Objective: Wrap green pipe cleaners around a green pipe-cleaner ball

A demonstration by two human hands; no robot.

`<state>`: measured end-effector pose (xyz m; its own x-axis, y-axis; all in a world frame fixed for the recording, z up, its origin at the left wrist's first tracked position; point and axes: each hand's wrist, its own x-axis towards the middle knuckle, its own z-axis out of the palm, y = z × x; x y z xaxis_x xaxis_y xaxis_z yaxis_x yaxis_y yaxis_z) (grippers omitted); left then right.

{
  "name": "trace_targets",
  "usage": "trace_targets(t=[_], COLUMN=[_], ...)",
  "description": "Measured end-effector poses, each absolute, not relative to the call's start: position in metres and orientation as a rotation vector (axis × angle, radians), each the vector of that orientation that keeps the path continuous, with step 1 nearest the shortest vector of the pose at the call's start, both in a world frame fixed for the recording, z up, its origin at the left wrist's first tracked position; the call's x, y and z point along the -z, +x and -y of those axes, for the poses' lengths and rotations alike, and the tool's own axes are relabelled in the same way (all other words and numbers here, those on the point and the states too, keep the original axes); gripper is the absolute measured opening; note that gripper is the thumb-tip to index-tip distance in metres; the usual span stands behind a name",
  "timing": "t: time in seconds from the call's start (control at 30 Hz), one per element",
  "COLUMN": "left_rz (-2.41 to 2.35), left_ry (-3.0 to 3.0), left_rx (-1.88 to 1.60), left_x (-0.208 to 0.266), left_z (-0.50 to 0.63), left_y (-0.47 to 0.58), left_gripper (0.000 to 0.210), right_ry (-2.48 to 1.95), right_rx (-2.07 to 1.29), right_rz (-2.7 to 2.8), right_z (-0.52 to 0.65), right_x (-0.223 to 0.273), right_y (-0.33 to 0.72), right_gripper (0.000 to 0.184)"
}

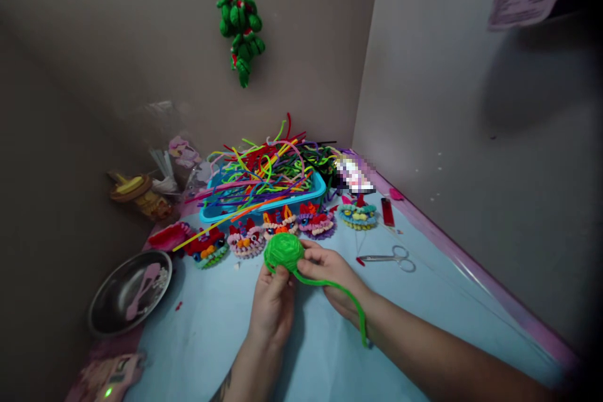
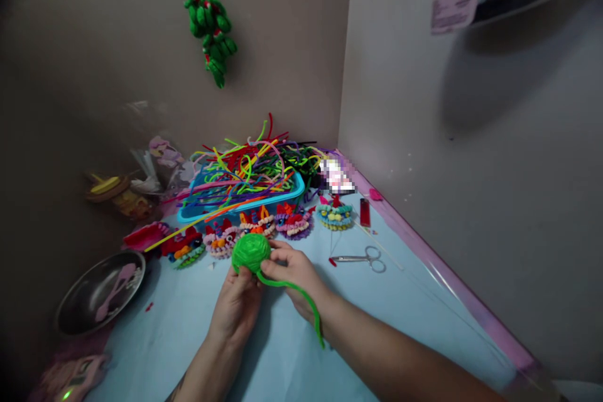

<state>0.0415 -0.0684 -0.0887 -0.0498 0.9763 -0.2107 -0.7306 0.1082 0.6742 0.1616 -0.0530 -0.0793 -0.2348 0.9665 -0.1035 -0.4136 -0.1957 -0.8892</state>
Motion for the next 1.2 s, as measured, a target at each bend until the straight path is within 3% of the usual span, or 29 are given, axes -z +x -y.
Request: trace_targets(t=[0.37, 0.5, 0.67, 0.83, 1.07, 1.2], left_rz=[-0.732, -0.749, -0.771, -0.743, -0.67, -0.68], left_ry=[0.361, 0.26, 0.22, 0.249, 0.197, 0.126], left_rx=[-1.418, -1.46, -1.51, -1.484, -1.388, -1.383], left_x=[0.089, 0.093, 0.095, 0.093, 0.094, 0.099], left_z=[0.07, 0.066, 0.062, 0.064, 0.068, 0.065], left_y=[0.043, 0.036, 0.03, 0.035, 0.038, 0.035], left_gripper=[0.039, 0.031, 0.032, 0.03, 0.027, 0.02], right_ry=[-0.709, -0.824, -0.984, -0.934, -0.985, -0.858], right_rx=[-1.731, -1.585, -1.425, -1.347, -1.288, -1.507], right_rz=[0.973, 1.024, 1.061, 1.102, 0.846, 0.781], right_z=[0.049, 0.052, 0.064, 0.061, 0.034, 0.04], right_x=[0.078, 0.082, 0.082, 0.078, 0.085, 0.088], right_y=[0.163, 0.162, 0.153, 0.155, 0.173, 0.166], right_gripper=[0.026, 0.017, 0.038, 0.012, 0.025, 0.038])
